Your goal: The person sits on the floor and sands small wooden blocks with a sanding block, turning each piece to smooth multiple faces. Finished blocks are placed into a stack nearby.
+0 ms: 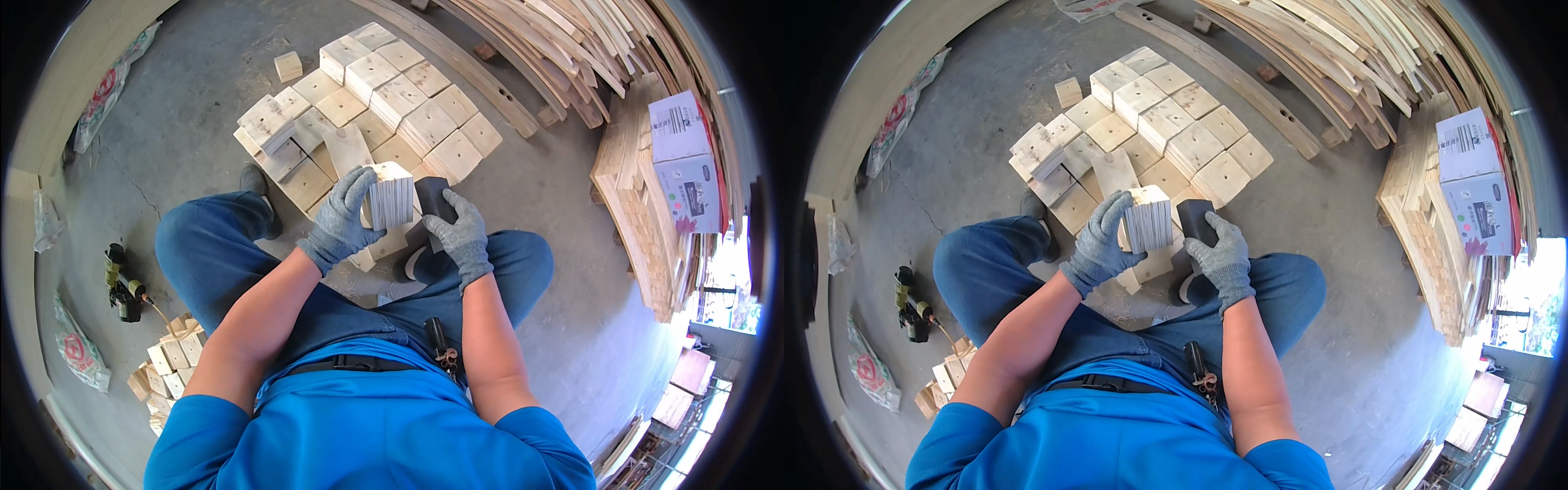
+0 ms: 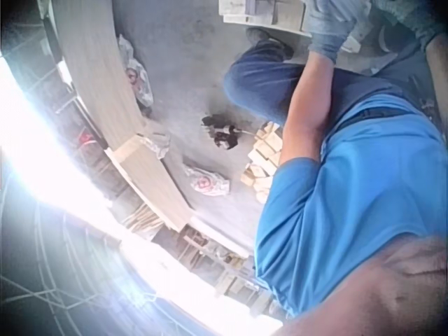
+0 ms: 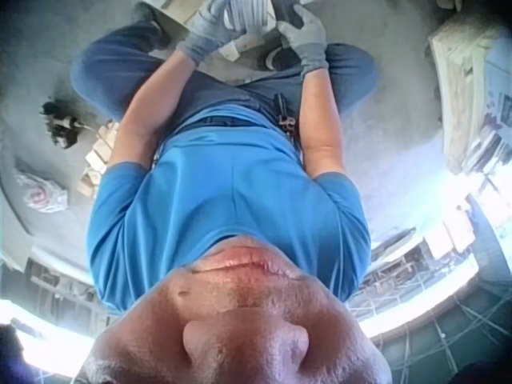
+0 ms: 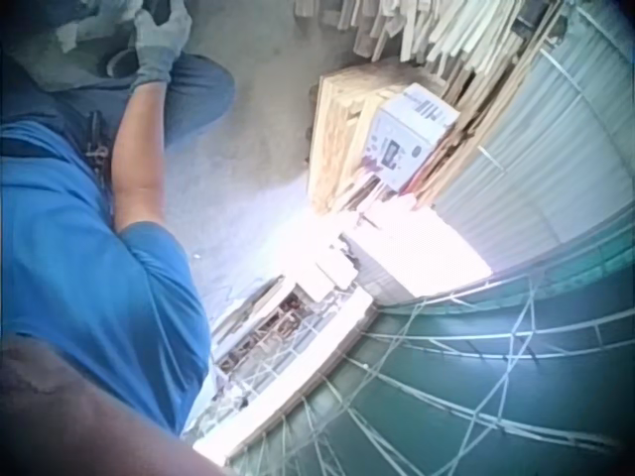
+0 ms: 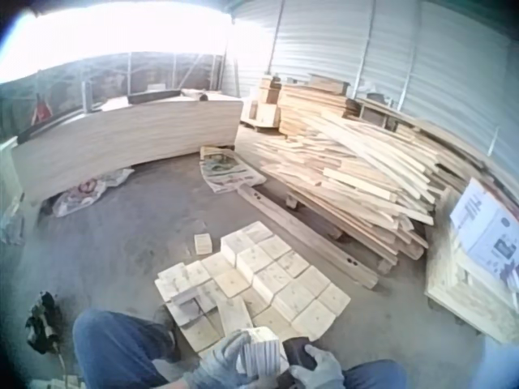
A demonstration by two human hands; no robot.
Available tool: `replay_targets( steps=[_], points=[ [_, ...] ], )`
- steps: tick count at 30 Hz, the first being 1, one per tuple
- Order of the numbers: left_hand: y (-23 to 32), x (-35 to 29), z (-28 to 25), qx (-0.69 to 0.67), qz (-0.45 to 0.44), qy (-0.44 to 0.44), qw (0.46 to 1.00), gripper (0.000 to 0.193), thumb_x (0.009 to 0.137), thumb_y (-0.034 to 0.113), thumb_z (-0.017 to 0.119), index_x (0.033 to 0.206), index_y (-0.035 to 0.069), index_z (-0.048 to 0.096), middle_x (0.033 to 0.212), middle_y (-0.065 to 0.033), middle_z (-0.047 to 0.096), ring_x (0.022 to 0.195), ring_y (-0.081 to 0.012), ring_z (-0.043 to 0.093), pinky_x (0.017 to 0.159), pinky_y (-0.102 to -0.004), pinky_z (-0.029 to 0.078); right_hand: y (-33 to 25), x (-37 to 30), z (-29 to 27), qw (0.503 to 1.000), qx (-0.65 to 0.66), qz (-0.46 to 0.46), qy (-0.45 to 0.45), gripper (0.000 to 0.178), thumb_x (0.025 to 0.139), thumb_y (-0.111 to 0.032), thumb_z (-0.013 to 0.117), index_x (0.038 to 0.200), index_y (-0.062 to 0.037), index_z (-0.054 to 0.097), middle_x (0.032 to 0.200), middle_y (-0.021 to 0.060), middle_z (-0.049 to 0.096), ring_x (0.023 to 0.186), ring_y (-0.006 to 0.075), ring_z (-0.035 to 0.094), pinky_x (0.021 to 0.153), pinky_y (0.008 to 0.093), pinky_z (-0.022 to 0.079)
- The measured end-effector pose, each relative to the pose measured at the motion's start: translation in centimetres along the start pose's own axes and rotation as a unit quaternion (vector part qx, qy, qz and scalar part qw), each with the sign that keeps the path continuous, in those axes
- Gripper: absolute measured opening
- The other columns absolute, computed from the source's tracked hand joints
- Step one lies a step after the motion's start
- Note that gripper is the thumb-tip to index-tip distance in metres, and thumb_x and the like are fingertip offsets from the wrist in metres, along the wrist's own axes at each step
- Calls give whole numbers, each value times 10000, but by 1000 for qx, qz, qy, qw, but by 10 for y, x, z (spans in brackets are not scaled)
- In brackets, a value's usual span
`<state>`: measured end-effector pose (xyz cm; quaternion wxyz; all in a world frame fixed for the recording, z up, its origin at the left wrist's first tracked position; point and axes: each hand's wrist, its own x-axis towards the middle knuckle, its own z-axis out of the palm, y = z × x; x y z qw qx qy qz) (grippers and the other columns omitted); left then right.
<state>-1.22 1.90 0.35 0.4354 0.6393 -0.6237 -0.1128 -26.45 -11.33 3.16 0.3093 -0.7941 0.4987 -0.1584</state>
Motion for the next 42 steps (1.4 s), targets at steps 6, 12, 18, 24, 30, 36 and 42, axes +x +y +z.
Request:
replay_targets(
  steps=[6, 12, 18, 24, 30, 36, 42],
  points=[
    [-12, 4, 5, 21, -10, -7, 1000, 1159, 600, 191, 1026, 1588, 102, 427, 1586, -210, 495, 1510, -424, 470, 1247, -491, 438, -2, 0, 1, 1000, 16, 24, 1, 738, 807, -321, 936, 1419, 2, 680, 1375, 247, 686, 1289, 390, 652, 1143, 448, 506],
    [-2, -5, -4, 37, 34, -21, 998, 1057, 661, 270, 997, 1553, 81, 463, 1571, -198, 513, 1487, -442, 485, 1230, -523, 445, 1, 2, 5, 999, 26, 26, -17, 733, 819, -321, 932, 1426, 0, 675, 1373, 249, 688, 1292, 396, 649, 1143, 451, 505],
    [4, -17, -9, 53, 72, -38, 995, 802, 770, 202, 901, 1487, 91, 558, 1506, -182, 575, 1448, -424, 531, 1208, -512, 464, -10, 8, 11, 1000, -13, -1, -14, 746, 815, -332, 940, 1424, 7, 675, 1380, 251, 691, 1294, 390, 652, 1144, 443, 504],
    [13, -15, -11, 35, 69, -65, 995, 920, 672, 163, 937, 1508, 109, 555, 1517, -172, 568, 1425, -409, 551, 1176, -501, 484, -2, 12, 16, 999, 31, -3, -21, 753, 816, -340, 941, 1429, 6, 673, 1386, 250, 689, 1298, 389, 651, 1148, 436, 503],
    [9, -12, -10, -24, -61, -30, 997, 1253, 593, 293, 1022, 1646, 85, 376, 1570, -216, 518, 1452, -442, 513, 1224, -488, 453, -6, 5, 9, 1000, 9, 6, -3, 749, 811, -326, 945, 1429, 0, 674, 1371, 240, 696, 1279, 379, 661, 1127, 431, 520],
    [-7, -10, -2, -27, -178, -145, 973, 1377, 599, 461, 1054, 1672, 27, 309, 1598, -264, 489, 1460, -425, 528, 1241, -449, 443, -15, -4, 6, 999, 27, -32, 25, 735, 805, -320, 943, 1408, 9, 681, 1338, 233, 696, 1246, 382, 674, 1105, 441, 534],
    [-12, -9, 1, -71, -197, -160, 965, 1294, 649, 482, 1010, 1660, 43, 332, 1577, -266, 504, 1449, -427, 532, 1222, -450, 455, -54, -33, 5, 978, -21, -199, 53, 739, 769, -303, 942, 1417, -55, 688, 1402, 231, 633, 1271, 431, 614, 1120, 516, 493]
  ],
)
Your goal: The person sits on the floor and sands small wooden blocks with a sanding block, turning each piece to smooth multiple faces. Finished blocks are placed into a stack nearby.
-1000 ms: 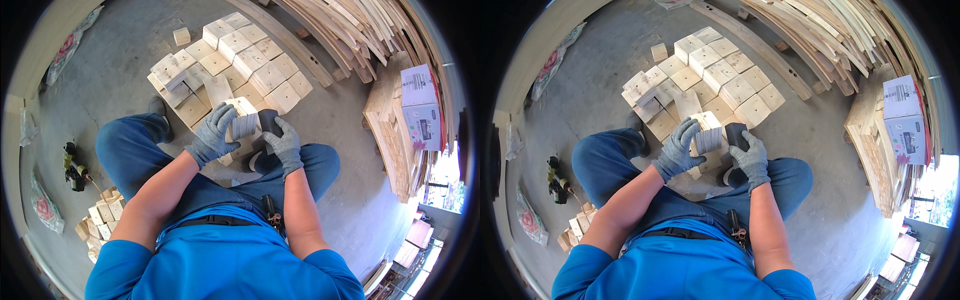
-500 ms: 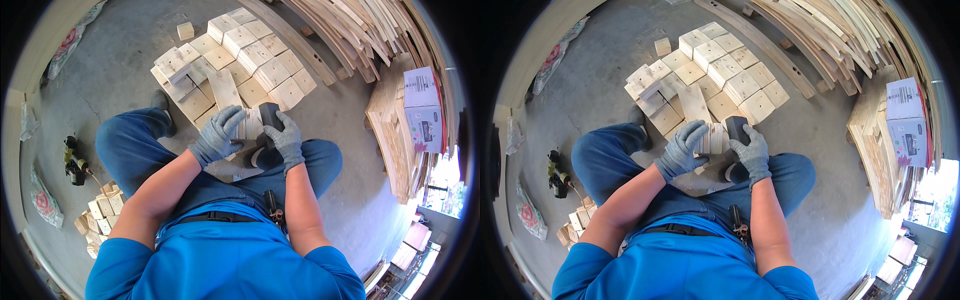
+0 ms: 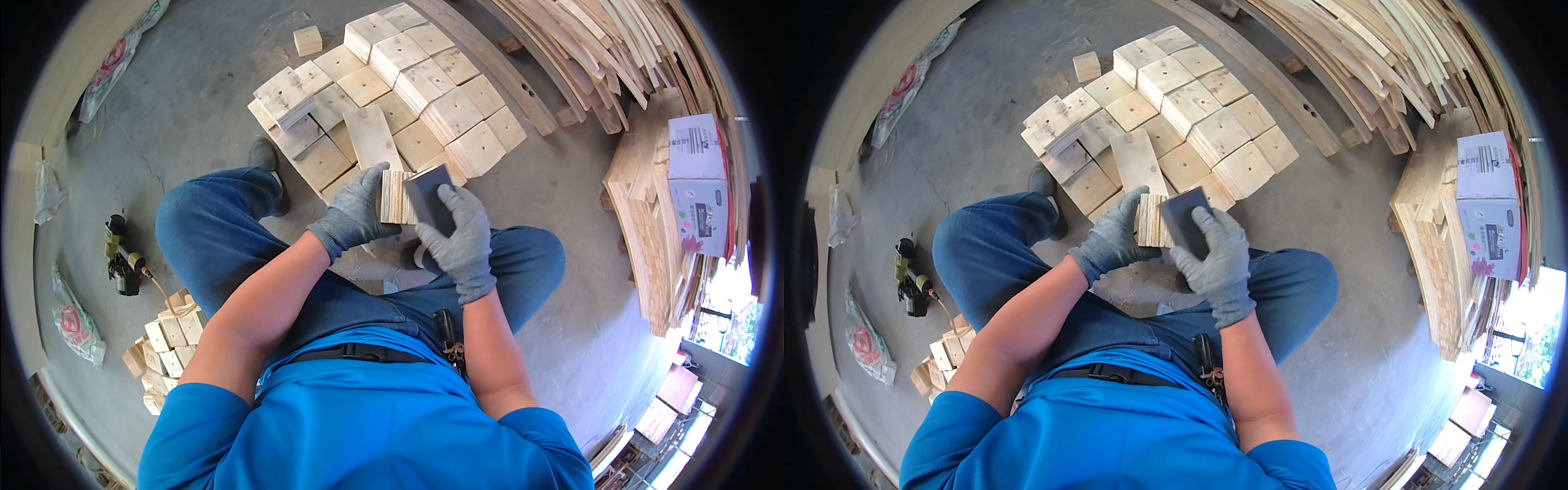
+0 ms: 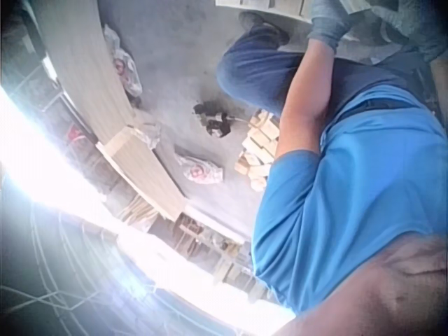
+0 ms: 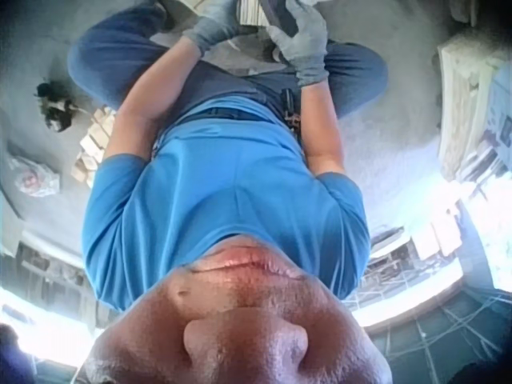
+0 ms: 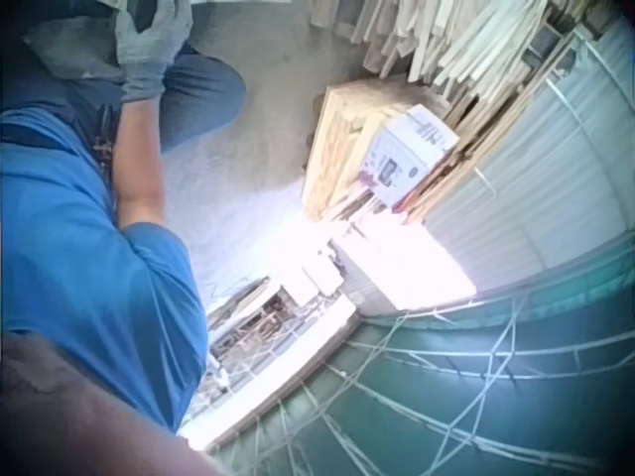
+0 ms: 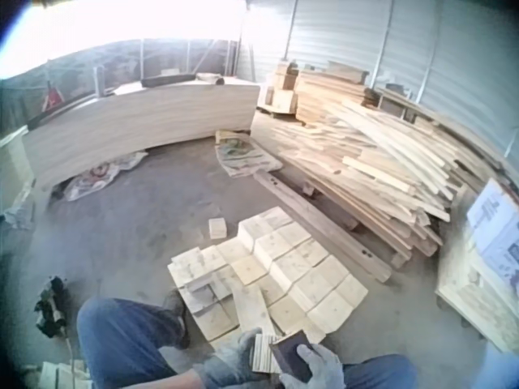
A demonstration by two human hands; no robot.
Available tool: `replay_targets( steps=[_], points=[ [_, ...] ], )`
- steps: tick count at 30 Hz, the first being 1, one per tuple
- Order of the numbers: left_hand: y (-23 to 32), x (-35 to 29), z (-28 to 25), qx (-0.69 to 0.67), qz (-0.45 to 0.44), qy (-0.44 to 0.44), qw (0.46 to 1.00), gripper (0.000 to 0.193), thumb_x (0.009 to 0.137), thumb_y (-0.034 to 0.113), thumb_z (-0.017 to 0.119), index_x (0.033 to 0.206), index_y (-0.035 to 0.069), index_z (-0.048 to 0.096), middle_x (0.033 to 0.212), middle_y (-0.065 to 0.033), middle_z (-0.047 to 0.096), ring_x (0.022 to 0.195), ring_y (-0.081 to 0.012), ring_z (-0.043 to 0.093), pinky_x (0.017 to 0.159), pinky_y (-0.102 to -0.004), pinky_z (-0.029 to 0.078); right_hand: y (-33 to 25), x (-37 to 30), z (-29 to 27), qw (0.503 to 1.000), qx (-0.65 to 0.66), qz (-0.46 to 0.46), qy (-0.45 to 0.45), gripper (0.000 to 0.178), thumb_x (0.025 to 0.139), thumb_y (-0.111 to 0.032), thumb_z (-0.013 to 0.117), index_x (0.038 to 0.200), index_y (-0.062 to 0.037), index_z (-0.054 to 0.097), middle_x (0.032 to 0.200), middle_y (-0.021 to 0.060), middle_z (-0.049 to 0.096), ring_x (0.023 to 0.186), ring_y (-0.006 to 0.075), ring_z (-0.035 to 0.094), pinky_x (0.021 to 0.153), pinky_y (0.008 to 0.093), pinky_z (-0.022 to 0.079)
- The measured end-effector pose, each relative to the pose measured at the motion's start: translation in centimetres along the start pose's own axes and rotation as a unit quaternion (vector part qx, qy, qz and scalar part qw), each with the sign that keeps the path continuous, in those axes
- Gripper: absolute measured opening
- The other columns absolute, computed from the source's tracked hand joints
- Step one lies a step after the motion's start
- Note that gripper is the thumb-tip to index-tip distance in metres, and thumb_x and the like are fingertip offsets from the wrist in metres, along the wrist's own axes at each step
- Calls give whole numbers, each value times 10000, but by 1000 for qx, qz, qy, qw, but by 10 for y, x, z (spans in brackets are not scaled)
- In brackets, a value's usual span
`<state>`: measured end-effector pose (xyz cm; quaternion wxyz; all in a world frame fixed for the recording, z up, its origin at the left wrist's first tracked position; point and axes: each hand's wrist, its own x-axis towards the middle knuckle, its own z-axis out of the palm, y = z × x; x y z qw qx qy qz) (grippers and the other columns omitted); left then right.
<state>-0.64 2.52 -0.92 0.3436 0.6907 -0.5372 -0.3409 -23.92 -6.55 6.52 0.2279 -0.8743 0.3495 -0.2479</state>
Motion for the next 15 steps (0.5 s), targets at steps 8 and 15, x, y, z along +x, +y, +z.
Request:
replay_targets(
  steps=[8, 15],
  points=[
    [-7, 3, 3, 7, 17, 2, 1000, 1231, 663, 476, 1009, 1638, 79, 370, 1564, -254, 513, 1439, -423, 537, 1216, -448, 457, -19, 9, 8, 991, -77, -44, -96, 711, 759, -334, 905, 1419, -163, 707, 1461, 201, 593, 1285, 435, 579, 1086, 570, 460],
    [-13, 4, 9, -24, 45, 25, 998, 1176, 670, 438, 994, 1616, 80, 393, 1541, -228, 539, 1428, -406, 550, 1215, -442, 461, -10, 46, 19, 994, -85, -10, -66, 680, 782, -329, 880, 1414, -145, 707, 1413, 214, 638, 1280, 420, 607, 1095, 532, 486]
  ],
)
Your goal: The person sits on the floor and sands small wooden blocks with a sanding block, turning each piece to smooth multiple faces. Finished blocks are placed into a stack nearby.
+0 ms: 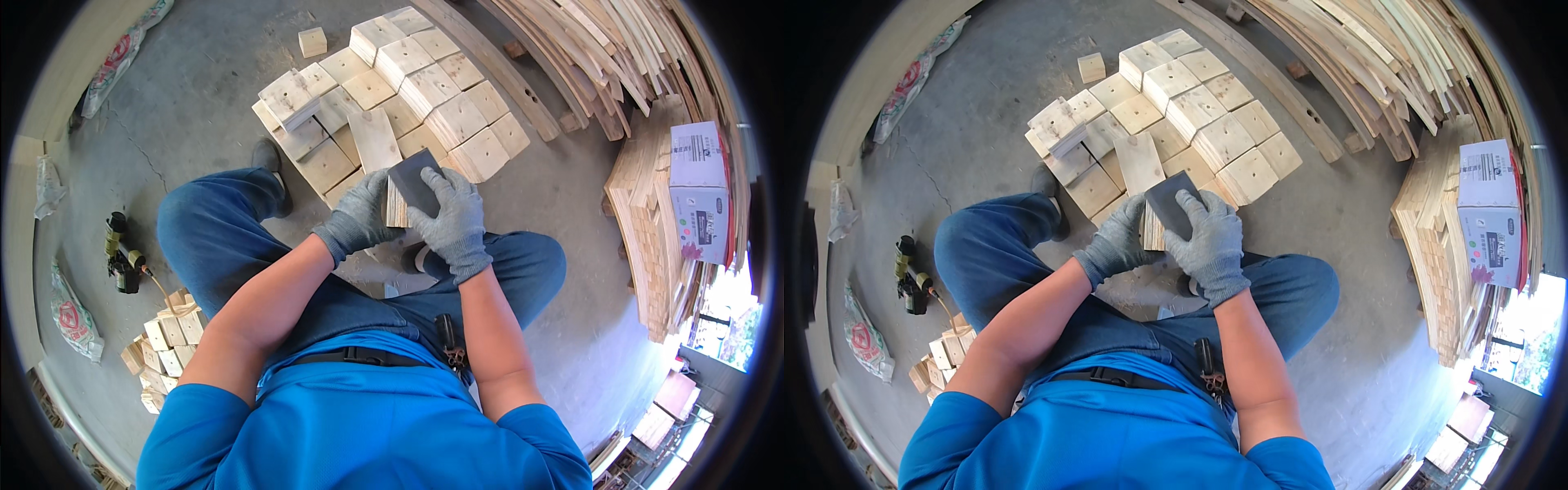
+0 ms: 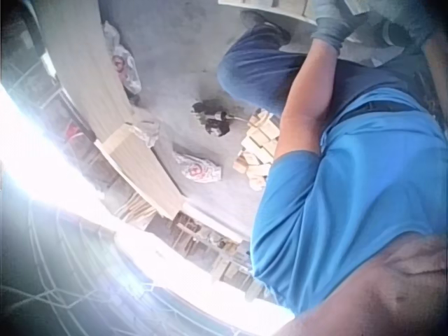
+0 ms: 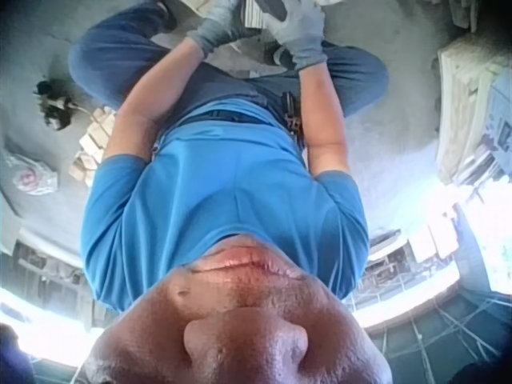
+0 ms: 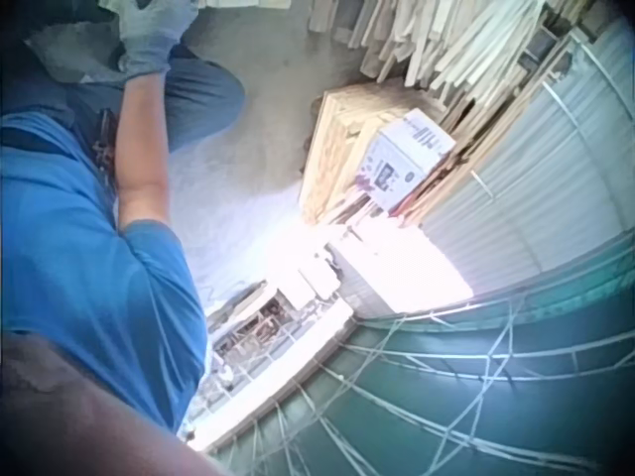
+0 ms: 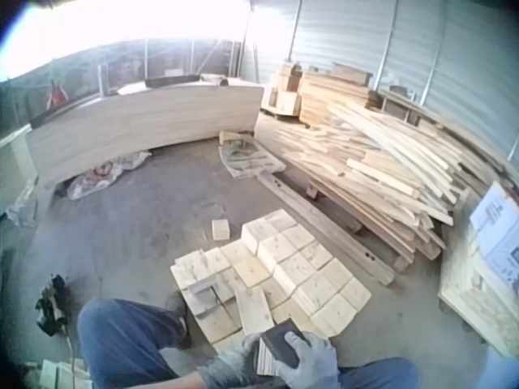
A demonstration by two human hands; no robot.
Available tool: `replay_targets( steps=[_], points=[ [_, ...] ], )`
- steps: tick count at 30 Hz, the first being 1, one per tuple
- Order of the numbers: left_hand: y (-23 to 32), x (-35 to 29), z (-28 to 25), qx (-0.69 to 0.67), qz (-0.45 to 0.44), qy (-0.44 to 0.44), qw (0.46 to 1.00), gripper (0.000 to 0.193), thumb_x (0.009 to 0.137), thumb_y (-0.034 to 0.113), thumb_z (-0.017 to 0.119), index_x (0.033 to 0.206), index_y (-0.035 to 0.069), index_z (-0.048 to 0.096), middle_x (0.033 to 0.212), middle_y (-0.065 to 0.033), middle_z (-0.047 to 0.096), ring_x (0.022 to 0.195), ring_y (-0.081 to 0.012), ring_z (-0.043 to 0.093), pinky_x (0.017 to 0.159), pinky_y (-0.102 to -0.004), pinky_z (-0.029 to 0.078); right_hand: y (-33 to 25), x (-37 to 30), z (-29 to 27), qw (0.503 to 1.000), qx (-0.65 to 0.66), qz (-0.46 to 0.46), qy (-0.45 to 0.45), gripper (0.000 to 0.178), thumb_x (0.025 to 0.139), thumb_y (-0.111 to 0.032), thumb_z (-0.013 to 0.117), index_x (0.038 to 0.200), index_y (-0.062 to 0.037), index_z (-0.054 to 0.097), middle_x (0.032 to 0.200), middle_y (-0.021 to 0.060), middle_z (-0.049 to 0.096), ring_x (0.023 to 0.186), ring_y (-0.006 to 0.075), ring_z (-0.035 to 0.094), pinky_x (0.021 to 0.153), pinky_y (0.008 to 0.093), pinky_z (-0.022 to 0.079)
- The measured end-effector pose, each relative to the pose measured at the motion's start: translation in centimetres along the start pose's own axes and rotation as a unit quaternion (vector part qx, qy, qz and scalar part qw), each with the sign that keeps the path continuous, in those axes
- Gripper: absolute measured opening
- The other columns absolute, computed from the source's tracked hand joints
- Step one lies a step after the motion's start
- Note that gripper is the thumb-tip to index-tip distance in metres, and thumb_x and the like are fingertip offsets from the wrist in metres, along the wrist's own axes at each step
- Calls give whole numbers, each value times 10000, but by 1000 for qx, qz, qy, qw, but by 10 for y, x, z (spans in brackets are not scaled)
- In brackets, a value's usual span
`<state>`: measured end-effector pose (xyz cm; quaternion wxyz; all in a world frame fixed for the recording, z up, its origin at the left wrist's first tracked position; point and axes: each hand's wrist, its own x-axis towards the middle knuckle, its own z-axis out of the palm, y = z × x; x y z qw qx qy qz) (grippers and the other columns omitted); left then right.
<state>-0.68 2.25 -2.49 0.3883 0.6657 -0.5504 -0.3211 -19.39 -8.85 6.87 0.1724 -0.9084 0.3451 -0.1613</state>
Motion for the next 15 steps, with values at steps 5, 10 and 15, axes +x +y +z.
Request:
replay_targets(
  steps=[5, 10, 15],
  points=[
    [-1, -2, 4, -4, -17, -6, 1000, 1197, 664, 403, 1042, 1605, 47, 394, 1507, -176, 560, 1405, -336, 566, 1214, -407, 459, 34, 3, -5, 998, 33, 33, 46, 692, 767, -339, 891, 1373, -55, 714, 1350, 237, 686, 1252, 417, 649, 1120, 510, 497],
    [6, -1, 0, -9, -41, -13, 999, 1220, 643, 459, 1009, 1609, 39, 393, 1533, -237, 537, 1435, -408, 542, 1219, -431, 457, 61, -26, -35, 983, 113, 137, 47, 709, 788, -252, 951, 1401, -7, 691, 1337, 217, 711, 1252, 374, 676, 1110, 437, 532],
    [14, -2, -3, 17, -40, -13, 999, 1306, 623, 414, 1057, 1637, 14, 338, 1539, -220, 540, 1416, -367, 574, 1197, -427, 482, 77, -56, -41, 943, 214, 247, 64, 738, 808, -266, 951, 1438, -2, 672, 1388, 205, 710, 1248, 305, 703, 1100, 396, 545]
  ],
)
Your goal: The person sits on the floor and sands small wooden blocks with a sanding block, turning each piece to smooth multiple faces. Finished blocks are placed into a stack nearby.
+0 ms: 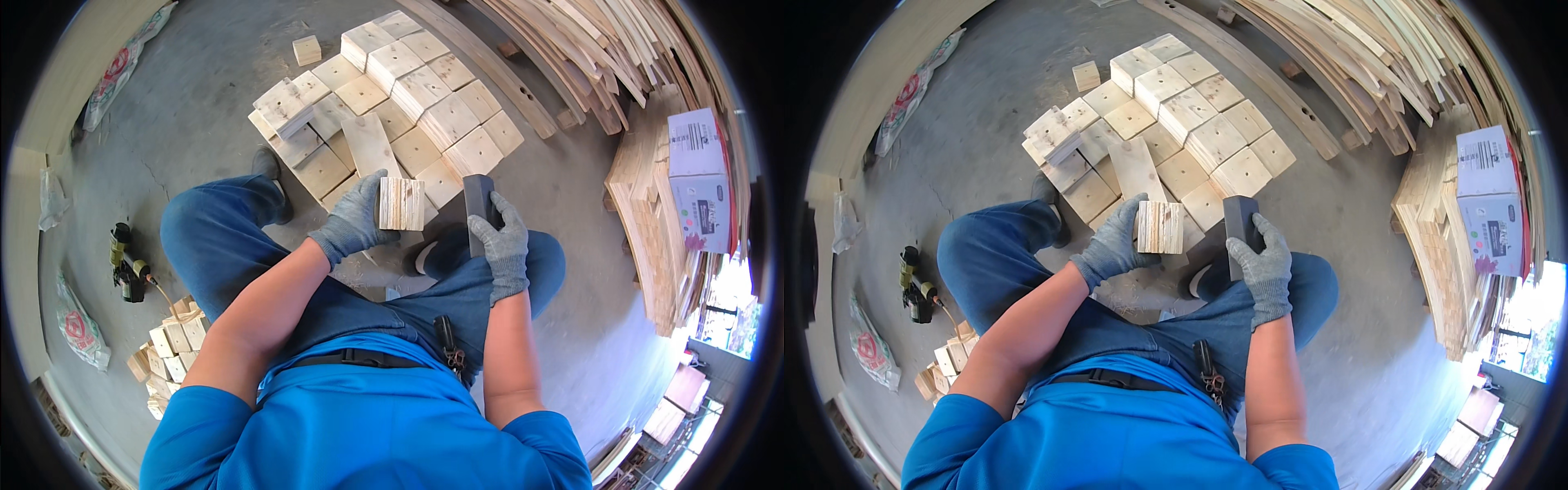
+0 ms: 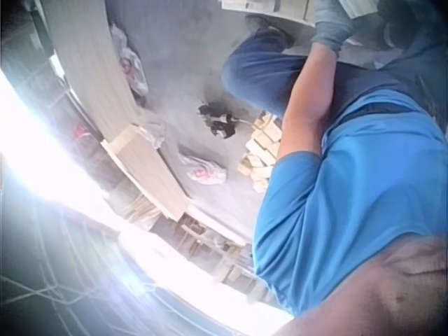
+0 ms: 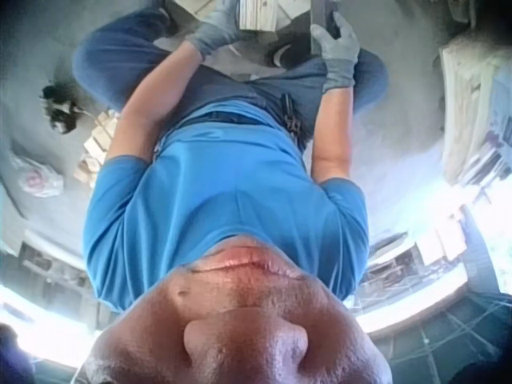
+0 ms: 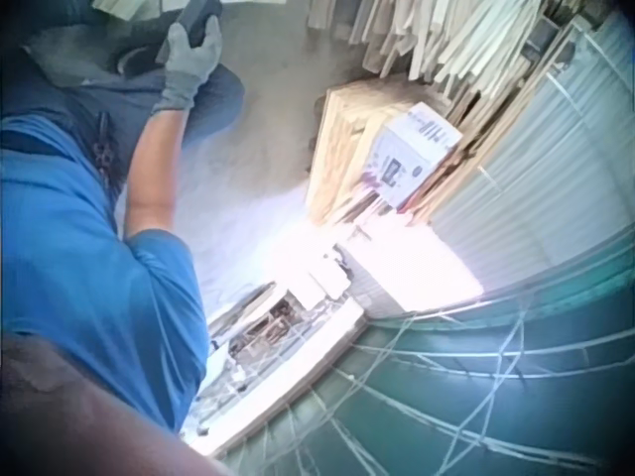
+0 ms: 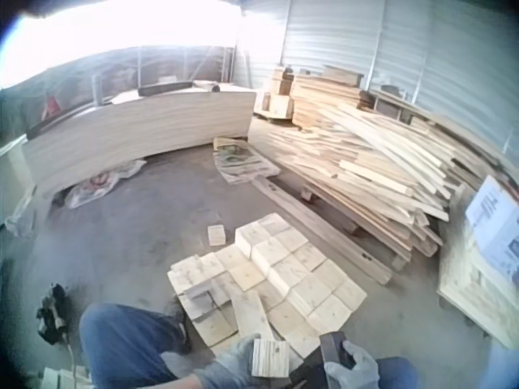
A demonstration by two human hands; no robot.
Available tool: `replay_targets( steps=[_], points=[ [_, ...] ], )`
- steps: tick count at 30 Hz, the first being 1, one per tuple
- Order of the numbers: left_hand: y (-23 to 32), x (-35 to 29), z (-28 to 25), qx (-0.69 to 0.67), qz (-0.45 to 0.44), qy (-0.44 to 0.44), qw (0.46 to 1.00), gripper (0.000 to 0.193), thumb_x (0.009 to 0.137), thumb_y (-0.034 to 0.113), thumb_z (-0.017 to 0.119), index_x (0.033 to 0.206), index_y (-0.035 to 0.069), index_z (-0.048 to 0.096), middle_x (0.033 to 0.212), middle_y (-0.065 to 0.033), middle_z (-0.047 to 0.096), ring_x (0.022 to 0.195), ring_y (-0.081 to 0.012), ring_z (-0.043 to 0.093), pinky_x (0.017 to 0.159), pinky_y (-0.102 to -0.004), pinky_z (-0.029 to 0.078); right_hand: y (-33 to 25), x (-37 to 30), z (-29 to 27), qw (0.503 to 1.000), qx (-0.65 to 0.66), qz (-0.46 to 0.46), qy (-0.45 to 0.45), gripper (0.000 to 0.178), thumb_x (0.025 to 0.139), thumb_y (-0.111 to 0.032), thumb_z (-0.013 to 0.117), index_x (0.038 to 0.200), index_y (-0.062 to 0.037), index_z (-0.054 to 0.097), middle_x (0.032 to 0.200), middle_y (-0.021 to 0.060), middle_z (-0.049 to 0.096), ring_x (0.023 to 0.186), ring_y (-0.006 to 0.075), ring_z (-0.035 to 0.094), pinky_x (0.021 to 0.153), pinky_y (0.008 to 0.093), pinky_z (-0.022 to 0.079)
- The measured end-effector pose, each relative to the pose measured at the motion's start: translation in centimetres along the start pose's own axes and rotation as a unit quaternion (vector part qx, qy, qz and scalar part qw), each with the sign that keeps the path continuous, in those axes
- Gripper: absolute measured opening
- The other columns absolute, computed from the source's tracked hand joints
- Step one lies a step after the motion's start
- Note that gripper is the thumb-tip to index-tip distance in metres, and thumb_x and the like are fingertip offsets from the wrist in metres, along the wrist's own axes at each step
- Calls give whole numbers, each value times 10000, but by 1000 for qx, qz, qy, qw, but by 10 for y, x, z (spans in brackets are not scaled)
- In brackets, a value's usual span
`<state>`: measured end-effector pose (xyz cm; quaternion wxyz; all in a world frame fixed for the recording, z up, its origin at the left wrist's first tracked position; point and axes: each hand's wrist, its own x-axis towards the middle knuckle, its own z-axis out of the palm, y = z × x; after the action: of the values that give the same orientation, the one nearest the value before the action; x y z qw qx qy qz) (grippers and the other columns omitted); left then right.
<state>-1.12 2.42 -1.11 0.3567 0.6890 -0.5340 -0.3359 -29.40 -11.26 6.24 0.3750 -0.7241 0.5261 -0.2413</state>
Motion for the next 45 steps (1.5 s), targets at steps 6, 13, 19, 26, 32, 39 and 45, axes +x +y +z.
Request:
replay_targets(
  steps=[6, 13, 19, 26, 32, 39, 45],
  points=[
    [7, 0, -5, 3, -11, -6, 1000, 1341, 625, 366, 1053, 1669, 17, 288, 1578, -246, 503, 1472, -397, 521, 1239, -437, 438, 7, 3, 17, 1000, -18, -7, -6, 738, 816, -304, 944, 1434, -3, 675, 1380, 214, 709, 1271, 335, 688, 1128, 413, 524],
    [-11, -1, -3, 60, -12, -7, 998, 1268, 656, 351, 1028, 1655, 23, 319, 1577, -248, 509, 1473, -404, 518, 1237, -448, 438, 3, 6, 26, 997, -62, -32, -33, 724, 819, -323, 939, 1419, -9, 685, 1378, 223, 699, 1280, 364, 672, 1130, 432, 522],
    [-4, 1, -5, 37, -31, -28, 998, 1129, 686, 297, 993, 1613, 68, 390, 1532, -222, 553, 1421, -408, 561, 1209, -441, 467, 9, 8, 32, 993, -108, -38, -40, 729, 804, -326, 940, 1412, -10, 692, 1372, 228, 700, 1282, 378, 666, 1135, 443, 520],
    [0, 0, -10, -74, 2, 25, 997, 1078, 678, 317, 1014, 1564, 42, 464, 1469, -191, 626, 1376, -337, 615, 1181, -416, 491, 5, 11, 41, 983, -162, -58, -63, 719, 785, -324, 930, 1401, -29, 705, 1388, 228, 689, 1311, 391, 642, 1161, 457, 498],
    [12, 6, -26, -405, -116, -53, 905, 943, 730, 215, 1018, 1512, 4, 536, 1405, -127, 696, 1319, -233, 658, 1137, -390, 519, -6, 13, 45, 976, -197, -42, -88, 723, 783, -341, 935, 1400, -41, 708, 1397, 222, 684, 1324, 383, 634, 1166, 458, 493],
    [5, 2, -30, -521, -112, -132, 836, 844, 902, 364, 876, 1583, 17, 519, 1421, -101, 687, 1299, -209, 660, 1139, -364, 498, -5, 15, 49, 973, -208, -41, -97, 730, 788, -355, 950, 1403, -46, 709, 1402, 215, 685, 1322, 379, 637, 1161, 461, 495],
    [15, 0, -29, -458, -140, -134, 868, 798, 928, 414, 855, 1555, 16, 561, 1389, -104, 708, 1283, -215, 672, 1128, -373, 514, -1, 16, 50, 970, -217, -49, -101, 725, 787, -350, 950, 1402, -51, 710, 1397, 210, 687, 1319, 378, 638, 1161, 462, 494]
  ],
)
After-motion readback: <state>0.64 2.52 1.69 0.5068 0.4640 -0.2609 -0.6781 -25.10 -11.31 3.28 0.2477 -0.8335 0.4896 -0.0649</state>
